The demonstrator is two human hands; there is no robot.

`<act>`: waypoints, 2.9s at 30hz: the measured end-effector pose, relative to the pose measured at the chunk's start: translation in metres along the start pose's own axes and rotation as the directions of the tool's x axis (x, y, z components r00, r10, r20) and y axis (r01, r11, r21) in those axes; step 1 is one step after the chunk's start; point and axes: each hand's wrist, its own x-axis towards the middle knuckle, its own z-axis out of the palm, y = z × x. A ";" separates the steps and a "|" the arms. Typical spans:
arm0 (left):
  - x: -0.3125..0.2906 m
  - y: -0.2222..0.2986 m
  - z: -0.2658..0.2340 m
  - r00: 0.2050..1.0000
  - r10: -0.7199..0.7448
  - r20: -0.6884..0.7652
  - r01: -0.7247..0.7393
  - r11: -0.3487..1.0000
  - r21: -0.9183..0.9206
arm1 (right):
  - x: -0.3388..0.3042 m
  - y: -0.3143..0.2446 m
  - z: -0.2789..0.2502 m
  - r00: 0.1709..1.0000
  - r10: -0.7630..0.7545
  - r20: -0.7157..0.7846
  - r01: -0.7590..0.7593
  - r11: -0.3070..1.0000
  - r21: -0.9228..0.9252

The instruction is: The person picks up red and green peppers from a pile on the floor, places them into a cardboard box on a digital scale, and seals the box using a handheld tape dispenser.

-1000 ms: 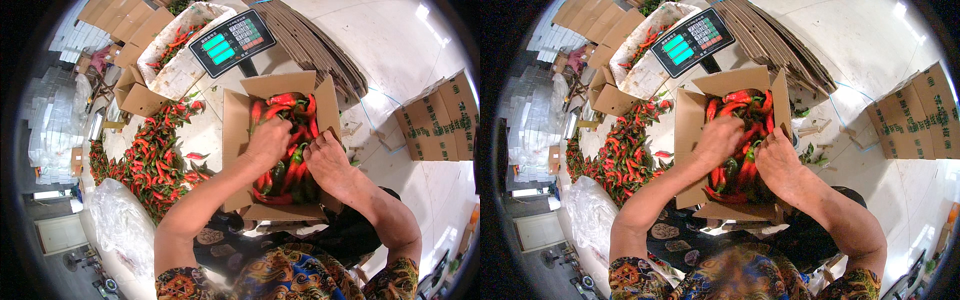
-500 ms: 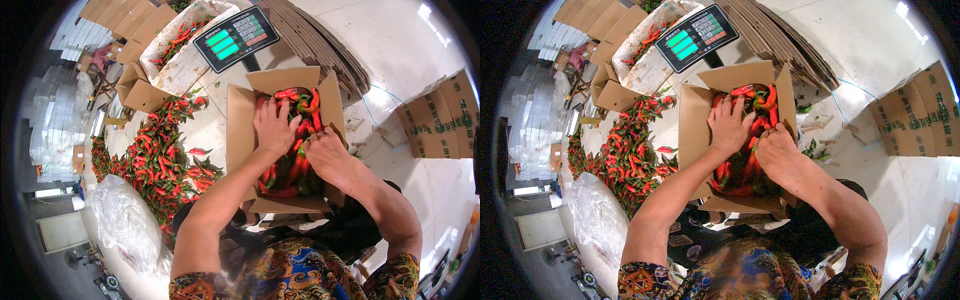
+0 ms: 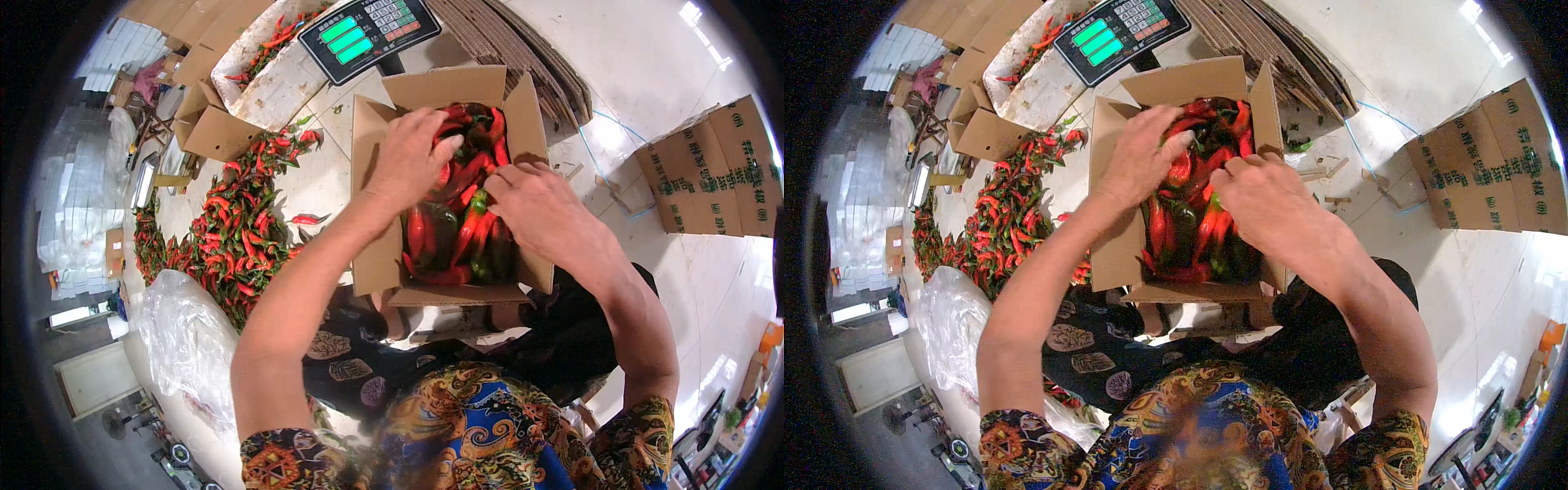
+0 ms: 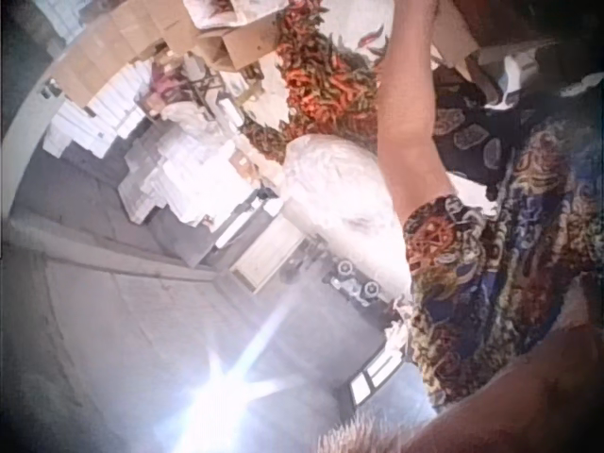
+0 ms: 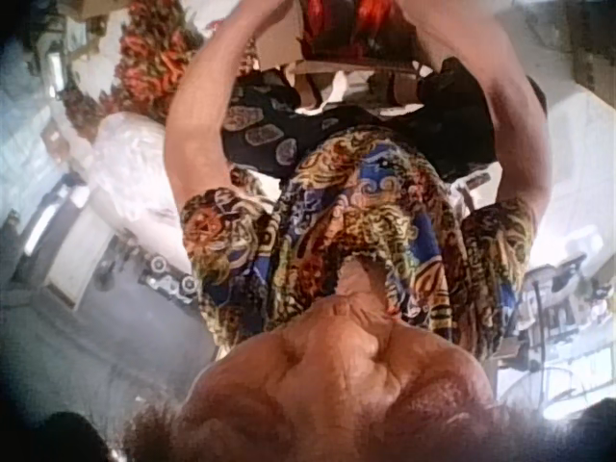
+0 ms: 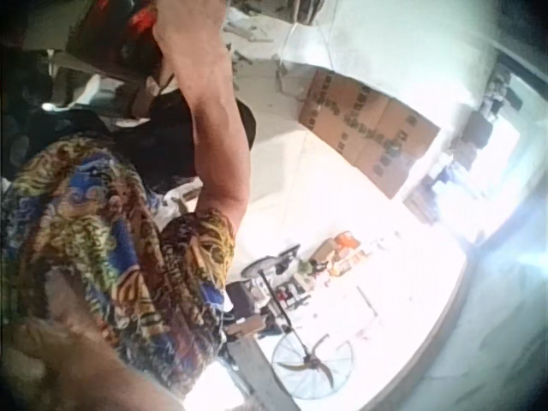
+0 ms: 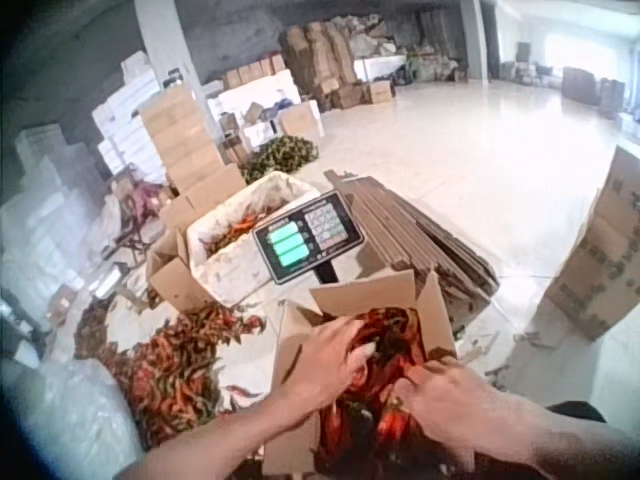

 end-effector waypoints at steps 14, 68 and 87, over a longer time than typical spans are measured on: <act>-0.035 0.037 -0.088 0.564 -0.154 0.811 0.351 0.934 -0.066 | -0.065 -0.067 -0.052 0.967 -0.164 0.195 0.073 0.912 0.403; -0.098 0.033 -0.057 0.655 0.229 0.720 -0.236 0.967 -0.093 | -0.079 -0.097 -0.003 0.937 -0.259 0.236 0.081 0.815 0.573; -0.075 0.057 -0.050 0.632 -0.259 0.730 0.188 0.966 0.180 | -0.072 -0.105 0.004 0.969 -0.195 0.149 0.096 0.858 0.504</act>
